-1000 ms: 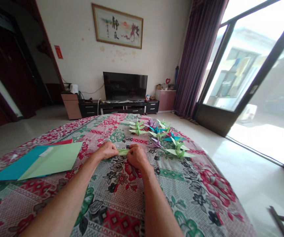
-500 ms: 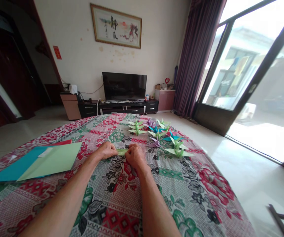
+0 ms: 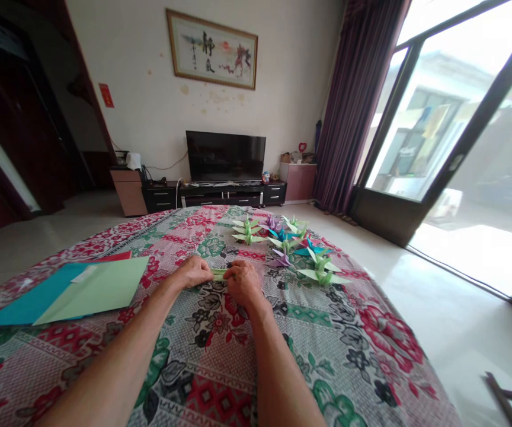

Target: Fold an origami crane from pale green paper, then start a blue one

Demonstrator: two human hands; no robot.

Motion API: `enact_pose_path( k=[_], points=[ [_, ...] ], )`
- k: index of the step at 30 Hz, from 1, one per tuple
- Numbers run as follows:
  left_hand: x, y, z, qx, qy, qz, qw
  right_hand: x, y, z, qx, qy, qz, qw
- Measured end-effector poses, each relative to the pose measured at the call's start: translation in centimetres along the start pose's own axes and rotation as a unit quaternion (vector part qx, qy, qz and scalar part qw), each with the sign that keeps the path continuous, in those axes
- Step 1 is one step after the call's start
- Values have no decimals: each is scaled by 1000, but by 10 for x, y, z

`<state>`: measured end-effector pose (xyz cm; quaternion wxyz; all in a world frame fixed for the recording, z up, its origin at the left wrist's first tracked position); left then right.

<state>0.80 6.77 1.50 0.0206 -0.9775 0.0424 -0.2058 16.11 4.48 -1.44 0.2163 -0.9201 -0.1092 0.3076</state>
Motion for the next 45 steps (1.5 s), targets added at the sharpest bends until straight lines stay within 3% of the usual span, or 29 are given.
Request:
enact_pose_path(
  k=[7,17,24,32,45],
  points=[
    [-2,-2,2,2,9,5,1000,-7,1,-4,3,8,5,1000],
    [-6,-2,4,15,35,15,999,-18,6,-2,56,43,72,995],
    [-16,-7,11,31,128,27,991,-17,6,-2,50,44,72,995],
    [-24,-10,12,10,167,73,983,-17,5,-2,45,47,74,995],
    [-17,-7,14,39,114,62,991,-8,0,1,37,9,72,997]
  ],
)
Point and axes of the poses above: each hand's wrist, its own y-axis away from the middle knuckle, its own z-axis out of the palm, x = y × z, the point moved 3 cm from there along -y, towards the middle knuckle, and after that the axes turned 9 degrees about x, right-handed, at the moved point
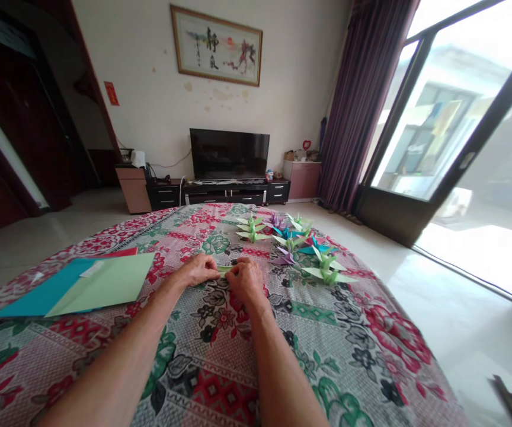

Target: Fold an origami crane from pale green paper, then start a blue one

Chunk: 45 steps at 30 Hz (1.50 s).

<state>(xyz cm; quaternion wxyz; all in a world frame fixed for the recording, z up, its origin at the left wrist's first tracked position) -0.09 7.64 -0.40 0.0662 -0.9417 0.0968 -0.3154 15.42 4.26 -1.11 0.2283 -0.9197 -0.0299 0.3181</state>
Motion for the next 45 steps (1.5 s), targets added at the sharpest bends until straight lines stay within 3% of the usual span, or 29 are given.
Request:
enact_pose_path(
  k=[21,30,39,45],
  points=[
    [5,3,-5,-7,-20,-26,999,12,-6,-15,-17,-57,-11,998],
    [4,2,-3,-9,-5,-33,999,0,4,0,61,41,27,997],
    [2,1,-5,-20,25,-29,999,13,-5,-5,0,9,4,1000],
    [-4,-1,-4,-43,80,-20,996,11,-4,-4,-8,9,-11,1000]
  ],
)
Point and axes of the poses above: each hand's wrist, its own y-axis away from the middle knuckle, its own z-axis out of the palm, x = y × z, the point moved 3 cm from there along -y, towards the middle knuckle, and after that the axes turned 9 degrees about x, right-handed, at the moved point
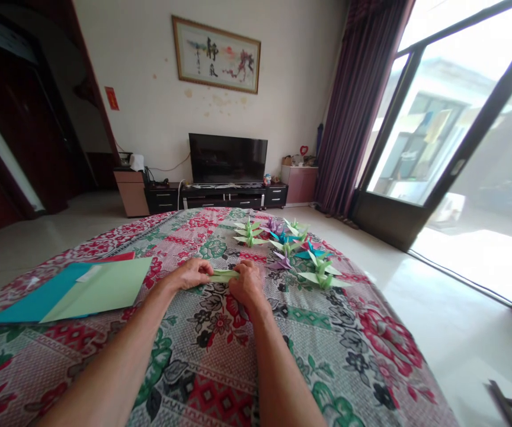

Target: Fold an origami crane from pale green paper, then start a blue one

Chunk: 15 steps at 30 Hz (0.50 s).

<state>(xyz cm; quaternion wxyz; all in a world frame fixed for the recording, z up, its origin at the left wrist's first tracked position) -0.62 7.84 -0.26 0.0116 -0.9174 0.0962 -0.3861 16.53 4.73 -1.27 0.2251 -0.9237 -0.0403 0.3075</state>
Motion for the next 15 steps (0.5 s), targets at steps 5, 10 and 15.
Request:
enact_pose_path(
  k=[5,10,15],
  points=[
    [1,5,-7,-19,43,-11,999,-2,0,0,24,0,7,1000],
    [2,10,-16,64,172,-33,982,-6,2,-1,54,-21,-2,998],
    [-8,15,-24,274,193,-115,935,-12,4,-5,84,-102,10,991]
  ],
)
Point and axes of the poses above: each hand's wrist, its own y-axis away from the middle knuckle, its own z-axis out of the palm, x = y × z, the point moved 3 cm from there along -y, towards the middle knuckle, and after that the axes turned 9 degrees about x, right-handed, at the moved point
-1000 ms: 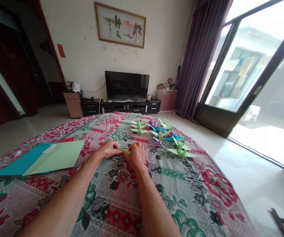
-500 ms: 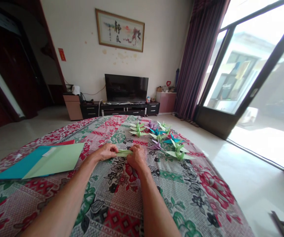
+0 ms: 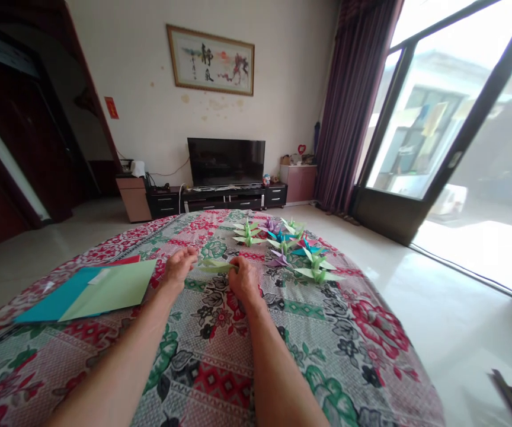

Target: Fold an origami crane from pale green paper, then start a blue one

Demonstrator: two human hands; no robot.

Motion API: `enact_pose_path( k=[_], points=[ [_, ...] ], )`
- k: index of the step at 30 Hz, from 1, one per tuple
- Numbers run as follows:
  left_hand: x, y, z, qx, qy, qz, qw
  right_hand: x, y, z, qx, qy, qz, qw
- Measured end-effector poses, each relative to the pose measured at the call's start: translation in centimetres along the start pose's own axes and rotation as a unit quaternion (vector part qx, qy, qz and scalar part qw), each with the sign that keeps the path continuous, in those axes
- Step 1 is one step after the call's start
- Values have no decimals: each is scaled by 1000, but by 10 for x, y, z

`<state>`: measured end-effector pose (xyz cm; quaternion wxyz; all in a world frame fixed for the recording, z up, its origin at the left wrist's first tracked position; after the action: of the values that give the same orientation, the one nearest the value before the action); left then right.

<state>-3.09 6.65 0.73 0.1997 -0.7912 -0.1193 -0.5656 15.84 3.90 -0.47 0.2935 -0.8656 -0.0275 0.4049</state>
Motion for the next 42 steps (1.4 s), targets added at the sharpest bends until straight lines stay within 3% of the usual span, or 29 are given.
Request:
enact_pose_path(
  k=[1,3,7,10,13,21,26,37,42],
  points=[
    [-2,1,-3,47,-25,-13,999,-1,0,1,16,-22,13,1000],
    [-6,5,-6,71,-39,-33,996,-2,-1,4,46,-85,50,994],
    [-11,24,2,-19,151,-96,984,-6,5,21,29,-285,145,947],
    [-12,35,7,-35,238,-127,962,-14,13,30,-13,-395,182,900],
    [-12,38,9,-50,293,-126,946,-21,19,31,-39,-430,197,880],
    [-11,38,9,-99,323,-104,935,-30,20,29,-68,-407,165,896],
    [-11,38,10,-91,309,-81,943,-34,19,29,-59,-384,145,910],
    [-13,39,17,-79,248,-11,965,-28,19,31,-50,-405,183,894],
    [-11,40,16,-59,207,22,976,-27,18,32,-86,-426,187,881]
  ],
)
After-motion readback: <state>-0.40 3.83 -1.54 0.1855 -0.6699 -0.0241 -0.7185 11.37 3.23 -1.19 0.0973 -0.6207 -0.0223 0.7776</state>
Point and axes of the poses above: each hand's wrist, its own y-axis away from the middle knuckle, its own z-axis out of the palm, x = y × z, the point moved 3 cm from there along -y, towards the middle knuckle, and after that the axes turned 9 degrees about x, right-handed, at the moved point
